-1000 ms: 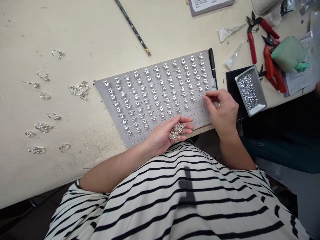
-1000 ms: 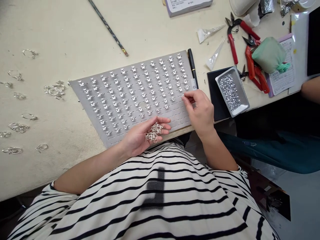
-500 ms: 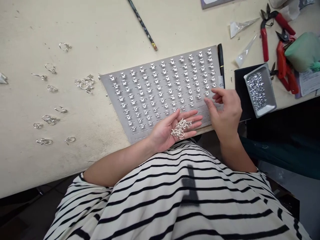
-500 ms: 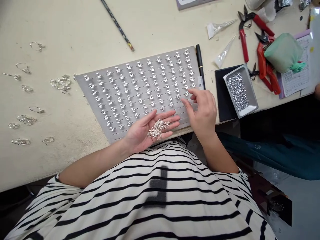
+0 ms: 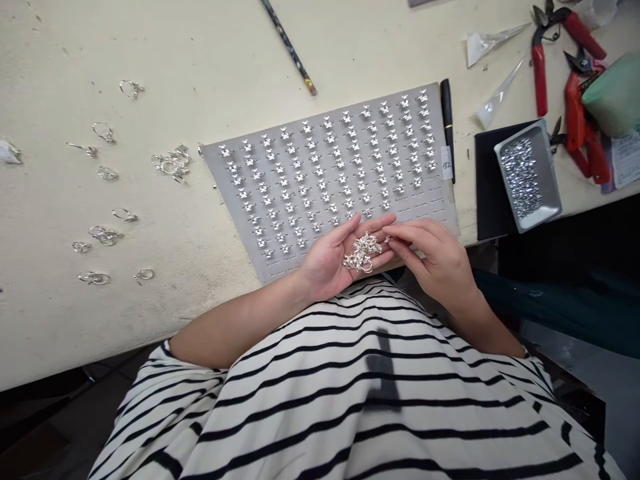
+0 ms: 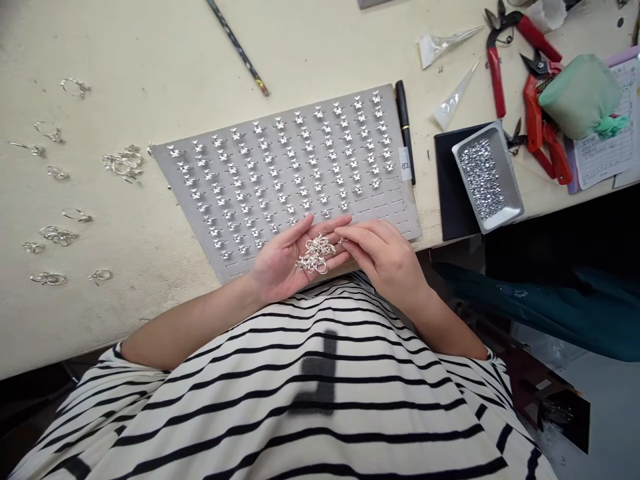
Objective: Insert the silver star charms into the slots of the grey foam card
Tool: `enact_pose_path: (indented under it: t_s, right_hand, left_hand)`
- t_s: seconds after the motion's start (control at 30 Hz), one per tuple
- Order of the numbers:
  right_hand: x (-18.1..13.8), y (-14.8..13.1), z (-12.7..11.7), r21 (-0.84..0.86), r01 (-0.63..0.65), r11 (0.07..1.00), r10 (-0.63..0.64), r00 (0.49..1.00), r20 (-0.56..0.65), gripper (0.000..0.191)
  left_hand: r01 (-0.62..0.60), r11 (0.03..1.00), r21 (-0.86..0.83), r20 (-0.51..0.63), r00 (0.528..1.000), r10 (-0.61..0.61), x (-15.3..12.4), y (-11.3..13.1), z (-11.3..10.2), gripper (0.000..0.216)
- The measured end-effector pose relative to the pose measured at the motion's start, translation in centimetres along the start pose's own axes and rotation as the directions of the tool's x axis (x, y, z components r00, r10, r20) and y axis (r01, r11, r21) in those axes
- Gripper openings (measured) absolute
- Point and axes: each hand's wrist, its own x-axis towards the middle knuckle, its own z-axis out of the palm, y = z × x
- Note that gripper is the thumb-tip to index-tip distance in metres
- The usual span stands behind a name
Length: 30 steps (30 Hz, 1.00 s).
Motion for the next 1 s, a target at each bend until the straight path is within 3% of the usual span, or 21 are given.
enact_pose_path:
  t_s: [0.17, 0.23, 0.33, 0.43, 0.67, 0.87, 1.0]
  right_hand:
    - [-0.9, 0.2, 0.0, -0.046, 0.068, 0.997, -0.07, 0.997, -0.041, 0.032]
    - [-1.1, 0.8, 0.1, -0.095, 0.068, 0.993, -0.081, 0.987, -0.14, 0.03]
    - [-0.7, 2.6, 0.5, -0.171, -0.029, 0.985, -0.029, 0.945, -0.324, 0.023]
    - [0.3, 4.8, 1.0, -0.187, -0.062, 0.98, -0.017, 0.918, -0.397, 0.018]
    - [1.9, 6.2, 2.3, -0.258, -0.011, 0.966, -0.068, 0.954, -0.293, 0.011]
    - [1.8, 5.9, 2.3, -0.283, 0.053, 0.958, -0.137, 0.949, -0.283, 0.017]
    - [1.9, 5.8, 2.2, -0.304, 0.029, 0.952, -0.116, 0.955, -0.274, 0.015]
  left_hand:
    - [-0.024, 1.0, 0.001, -0.014, 1.0, 0.024, -0.1, 0.0, 0.3, 0.048]
    - [-0.026, 0.999, 0.02, -0.018, 0.999, 0.027, -0.1, 0.0, 0.4, 0.048]
    - [-0.02, 0.997, 0.07, -0.006, 1.0, 0.021, -0.1, -0.1, 0.2, 0.049]
    - [-0.024, 0.995, 0.098, 0.003, 1.0, 0.024, -0.1, -0.2, 0.0, 0.048]
    - [-0.016, 0.993, 0.116, 0.007, 1.0, 0.015, -0.1, -0.2, -0.1, 0.046]
    - [-0.008, 0.995, 0.102, 0.007, 1.0, 0.008, -0.1, -0.1, -0.1, 0.045]
    - [-0.014, 0.995, 0.101, 0.006, 1.0, 0.013, -0.2, -0.1, 0.0, 0.045]
